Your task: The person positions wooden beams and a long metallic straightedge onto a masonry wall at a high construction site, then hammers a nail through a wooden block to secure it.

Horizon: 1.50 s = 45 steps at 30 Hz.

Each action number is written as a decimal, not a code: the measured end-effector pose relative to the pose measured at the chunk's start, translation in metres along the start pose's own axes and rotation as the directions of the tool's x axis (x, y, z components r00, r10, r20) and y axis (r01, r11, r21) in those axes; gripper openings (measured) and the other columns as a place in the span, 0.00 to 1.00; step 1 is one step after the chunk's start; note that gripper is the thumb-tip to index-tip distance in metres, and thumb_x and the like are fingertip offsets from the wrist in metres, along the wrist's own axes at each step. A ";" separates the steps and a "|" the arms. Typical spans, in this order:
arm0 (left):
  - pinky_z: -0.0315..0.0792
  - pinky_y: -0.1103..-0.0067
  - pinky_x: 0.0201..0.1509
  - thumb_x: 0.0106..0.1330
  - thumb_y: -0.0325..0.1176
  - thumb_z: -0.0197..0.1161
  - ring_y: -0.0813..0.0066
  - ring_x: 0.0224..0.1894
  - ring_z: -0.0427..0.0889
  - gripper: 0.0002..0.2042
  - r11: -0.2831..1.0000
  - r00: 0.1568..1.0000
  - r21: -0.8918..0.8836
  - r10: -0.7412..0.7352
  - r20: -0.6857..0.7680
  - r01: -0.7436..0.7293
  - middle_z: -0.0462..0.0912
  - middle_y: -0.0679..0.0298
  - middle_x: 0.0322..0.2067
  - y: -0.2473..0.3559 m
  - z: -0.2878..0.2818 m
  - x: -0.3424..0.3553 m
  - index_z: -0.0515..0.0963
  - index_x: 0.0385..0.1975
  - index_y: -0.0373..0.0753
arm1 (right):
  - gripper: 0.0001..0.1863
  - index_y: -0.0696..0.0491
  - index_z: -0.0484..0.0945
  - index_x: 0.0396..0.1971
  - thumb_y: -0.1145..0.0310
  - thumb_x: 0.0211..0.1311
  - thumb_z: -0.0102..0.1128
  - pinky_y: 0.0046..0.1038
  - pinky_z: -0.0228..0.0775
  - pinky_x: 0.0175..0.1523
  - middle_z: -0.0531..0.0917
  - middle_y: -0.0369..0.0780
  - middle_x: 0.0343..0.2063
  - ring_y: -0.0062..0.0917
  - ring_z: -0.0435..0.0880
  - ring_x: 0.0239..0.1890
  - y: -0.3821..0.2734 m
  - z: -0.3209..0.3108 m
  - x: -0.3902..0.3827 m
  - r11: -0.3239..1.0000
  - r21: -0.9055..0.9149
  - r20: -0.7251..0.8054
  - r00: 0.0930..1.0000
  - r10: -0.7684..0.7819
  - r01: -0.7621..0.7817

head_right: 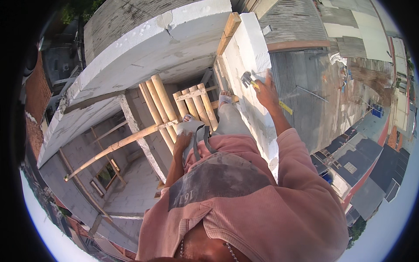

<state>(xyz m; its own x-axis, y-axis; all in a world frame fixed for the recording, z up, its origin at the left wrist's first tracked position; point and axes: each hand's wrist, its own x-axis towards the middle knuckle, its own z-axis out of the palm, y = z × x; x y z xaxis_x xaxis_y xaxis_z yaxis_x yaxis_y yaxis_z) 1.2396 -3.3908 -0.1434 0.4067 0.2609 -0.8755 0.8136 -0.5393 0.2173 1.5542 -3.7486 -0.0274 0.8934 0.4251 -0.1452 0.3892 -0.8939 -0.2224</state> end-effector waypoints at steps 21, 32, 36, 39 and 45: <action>0.77 0.65 0.48 0.67 0.37 0.57 0.51 0.43 0.84 0.14 0.976 0.898 -0.122 0.110 -0.427 -0.178 0.84 0.48 0.41 0.027 -0.049 -0.094 0.80 0.43 0.32 | 0.18 0.54 0.80 0.51 0.61 0.64 0.61 0.47 0.59 0.69 0.51 0.59 0.70 0.55 0.56 0.71 0.015 -0.004 -0.006 0.999 0.029 -0.010 1.000 0.027 -0.027; 0.72 0.80 0.31 0.68 0.34 0.62 0.80 0.28 0.75 0.09 0.846 0.988 -0.522 0.149 0.042 -0.105 0.78 0.67 0.25 0.035 -0.087 -0.193 0.78 0.36 0.34 | 0.18 0.56 0.81 0.48 0.59 0.65 0.61 0.45 0.60 0.68 0.53 0.58 0.69 0.54 0.62 0.68 0.012 -0.007 -0.007 0.999 0.024 -0.029 0.999 0.037 -0.036; 0.72 0.72 0.47 0.67 0.34 0.59 0.72 0.44 0.78 0.10 0.807 0.813 -0.169 0.512 -0.276 -0.565 0.80 0.62 0.45 0.030 -0.063 -0.150 0.78 0.40 0.34 | 0.17 0.55 0.82 0.46 0.59 0.64 0.61 0.48 0.58 0.69 0.53 0.58 0.69 0.56 0.59 0.69 0.006 -0.009 -0.005 0.998 0.053 -0.043 0.998 0.038 -0.036; 0.72 0.72 0.53 0.68 0.34 0.59 0.69 0.51 0.79 0.12 0.519 0.774 -0.585 0.517 -0.366 -0.623 0.80 0.61 0.52 0.002 -0.019 -0.111 0.79 0.45 0.34 | 0.17 0.56 0.82 0.45 0.59 0.64 0.61 0.50 0.56 0.70 0.52 0.60 0.69 0.58 0.55 0.70 0.007 -0.008 -0.005 0.995 0.098 -0.065 0.997 0.041 -0.035; 0.77 0.77 0.38 0.64 0.31 0.64 0.77 0.35 0.83 0.11 0.404 0.897 -0.806 0.286 -0.337 -0.432 0.85 0.66 0.36 0.071 -0.048 -0.125 0.80 0.44 0.34 | 0.18 0.57 0.81 0.47 0.59 0.66 0.60 0.45 0.57 0.70 0.52 0.60 0.69 0.55 0.58 0.70 0.022 -0.010 -0.008 0.999 0.052 -0.016 1.000 0.017 -0.016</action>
<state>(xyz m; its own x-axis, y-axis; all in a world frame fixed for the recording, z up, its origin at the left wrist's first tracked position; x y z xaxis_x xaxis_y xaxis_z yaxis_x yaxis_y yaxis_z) 1.2666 -3.4238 0.0022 0.7377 0.3497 -0.5775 0.4880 0.3148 0.8141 1.5577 -3.7736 -0.0213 0.9033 0.4078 -0.1335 0.3627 -0.8919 -0.2701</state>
